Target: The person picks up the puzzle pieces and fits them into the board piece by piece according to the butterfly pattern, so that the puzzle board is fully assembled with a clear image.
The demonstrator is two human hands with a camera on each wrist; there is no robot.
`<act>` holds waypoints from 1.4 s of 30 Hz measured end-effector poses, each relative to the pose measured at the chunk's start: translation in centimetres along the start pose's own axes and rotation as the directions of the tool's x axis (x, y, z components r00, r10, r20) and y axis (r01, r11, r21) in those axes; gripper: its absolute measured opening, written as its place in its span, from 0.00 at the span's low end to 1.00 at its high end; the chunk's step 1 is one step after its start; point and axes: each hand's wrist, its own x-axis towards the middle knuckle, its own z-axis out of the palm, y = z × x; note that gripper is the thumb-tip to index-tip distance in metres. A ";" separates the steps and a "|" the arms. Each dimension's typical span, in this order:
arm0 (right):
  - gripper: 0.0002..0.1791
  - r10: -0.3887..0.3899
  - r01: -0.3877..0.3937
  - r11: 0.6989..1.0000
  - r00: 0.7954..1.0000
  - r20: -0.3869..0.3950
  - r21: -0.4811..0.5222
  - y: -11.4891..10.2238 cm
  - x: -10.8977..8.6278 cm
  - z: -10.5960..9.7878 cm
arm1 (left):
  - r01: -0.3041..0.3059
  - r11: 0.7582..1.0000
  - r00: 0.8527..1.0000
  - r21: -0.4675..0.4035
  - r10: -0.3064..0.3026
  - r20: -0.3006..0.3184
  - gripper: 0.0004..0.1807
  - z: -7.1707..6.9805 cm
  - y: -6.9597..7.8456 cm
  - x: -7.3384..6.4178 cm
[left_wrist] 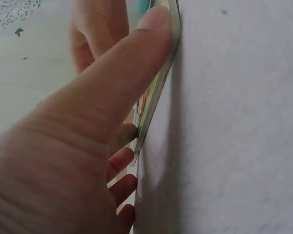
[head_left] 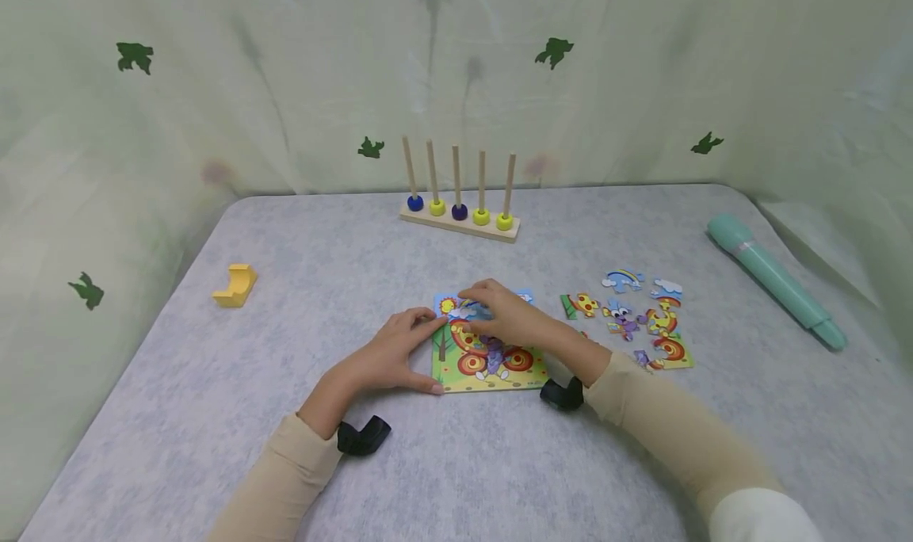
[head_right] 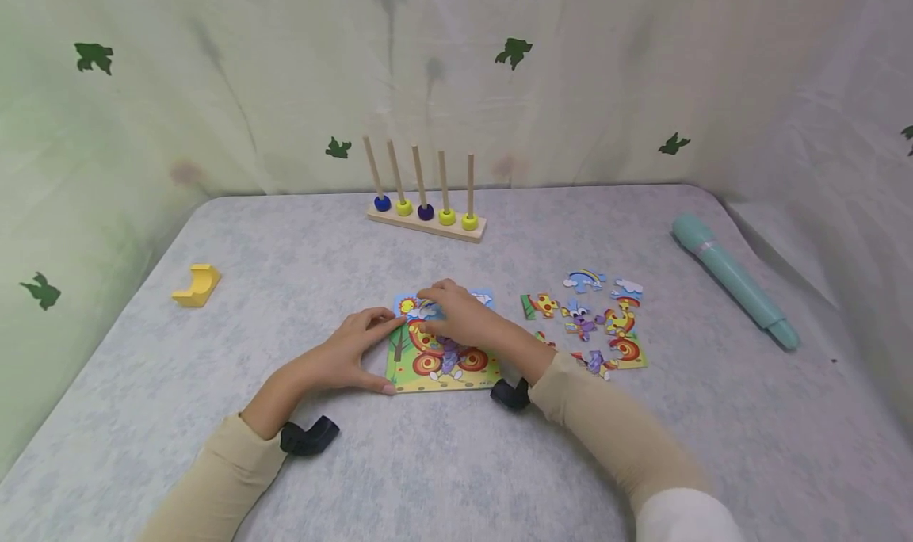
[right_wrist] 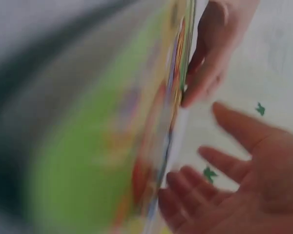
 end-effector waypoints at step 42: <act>0.37 0.382 -0.321 0.916 0.881 -0.281 0.240 14.7 -12.1 -8.9 | 0.029 0.999 1.000 -0.029 -0.029 -0.010 0.56 0.4 -0.2 -0.1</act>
